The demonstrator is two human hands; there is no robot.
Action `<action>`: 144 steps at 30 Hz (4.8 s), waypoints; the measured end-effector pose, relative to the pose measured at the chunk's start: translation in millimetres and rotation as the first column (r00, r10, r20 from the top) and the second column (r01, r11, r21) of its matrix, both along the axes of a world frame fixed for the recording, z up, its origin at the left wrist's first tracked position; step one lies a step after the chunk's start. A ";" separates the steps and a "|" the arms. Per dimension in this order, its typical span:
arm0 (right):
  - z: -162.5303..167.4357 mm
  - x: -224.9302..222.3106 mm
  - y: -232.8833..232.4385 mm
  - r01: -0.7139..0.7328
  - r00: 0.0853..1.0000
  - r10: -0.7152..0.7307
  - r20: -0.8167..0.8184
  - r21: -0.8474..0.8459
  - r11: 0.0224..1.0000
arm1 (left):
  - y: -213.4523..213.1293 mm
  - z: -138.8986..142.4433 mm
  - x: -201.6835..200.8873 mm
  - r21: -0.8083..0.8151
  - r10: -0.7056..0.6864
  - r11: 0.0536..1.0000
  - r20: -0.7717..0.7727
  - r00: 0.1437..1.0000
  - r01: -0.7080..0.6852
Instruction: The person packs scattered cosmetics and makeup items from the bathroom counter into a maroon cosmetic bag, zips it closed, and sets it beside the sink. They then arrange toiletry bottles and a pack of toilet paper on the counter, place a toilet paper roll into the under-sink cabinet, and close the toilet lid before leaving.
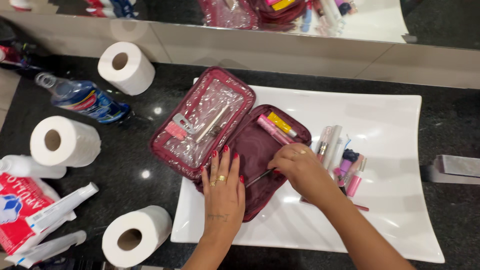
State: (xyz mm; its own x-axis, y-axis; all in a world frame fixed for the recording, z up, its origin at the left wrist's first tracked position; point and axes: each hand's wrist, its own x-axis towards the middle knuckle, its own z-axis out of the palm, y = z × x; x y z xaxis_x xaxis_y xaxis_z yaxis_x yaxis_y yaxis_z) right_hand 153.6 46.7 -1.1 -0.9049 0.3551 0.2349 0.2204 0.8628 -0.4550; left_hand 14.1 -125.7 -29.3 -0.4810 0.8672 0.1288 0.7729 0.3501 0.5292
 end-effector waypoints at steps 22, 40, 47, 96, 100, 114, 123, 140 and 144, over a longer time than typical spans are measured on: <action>-103.3 153.0 12.7 0.747 0.478 -0.823 0.307 0.351 0.564 | 31.8 3.4 49.5 0.017 -0.236 0.970 -0.139 0.962 0.241; -13.5 -25.8 0.2 0.468 0.876 -0.483 -0.010 0.262 0.844 | 27.8 4.6 12.1 -0.032 -0.036 0.999 -0.077 0.996 0.034; -28.5 -52.1 6.6 0.577 0.811 -0.585 -0.024 0.202 0.791 | 30.3 4.3 2.8 -0.026 -0.041 0.999 -0.051 0.998 0.040; -36.8 9.5 -24.5 0.633 0.773 -0.633 0.040 -0.094 0.768 | 115.4 -23.0 -67.3 0.098 -0.547 0.813 -0.209 0.810 0.574; -39.4 5.6 -18.8 0.598 0.797 -0.599 0.082 0.039 0.801 | 126.9 -26.7 -72.5 0.142 -0.595 0.738 -0.322 0.736 0.659; -82.4 55.4 38.2 0.805 0.565 -0.824 0.029 -0.237 0.544 | 118.9 -27.1 -67.7 0.161 -0.614 0.737 -0.246 0.750 0.656; -127.0 103.1 88.6 0.850 0.389 -0.884 0.260 0.268 0.453 | 107.3 -14.3 -76.6 0.136 -0.495 0.832 -0.257 0.830 0.538; -0.9 -40.3 -42.7 0.376 0.924 -0.373 0.081 -0.029 0.926 | 37.0 -0.3 -84.3 0.283 0.044 0.955 0.154 0.987 -0.087; -4.3 -92.5 -80.4 0.326 0.937 -0.316 0.147 -0.050 0.944 | 11.5 -3.6 -80.8 0.269 0.136 0.939 0.285 0.949 -0.216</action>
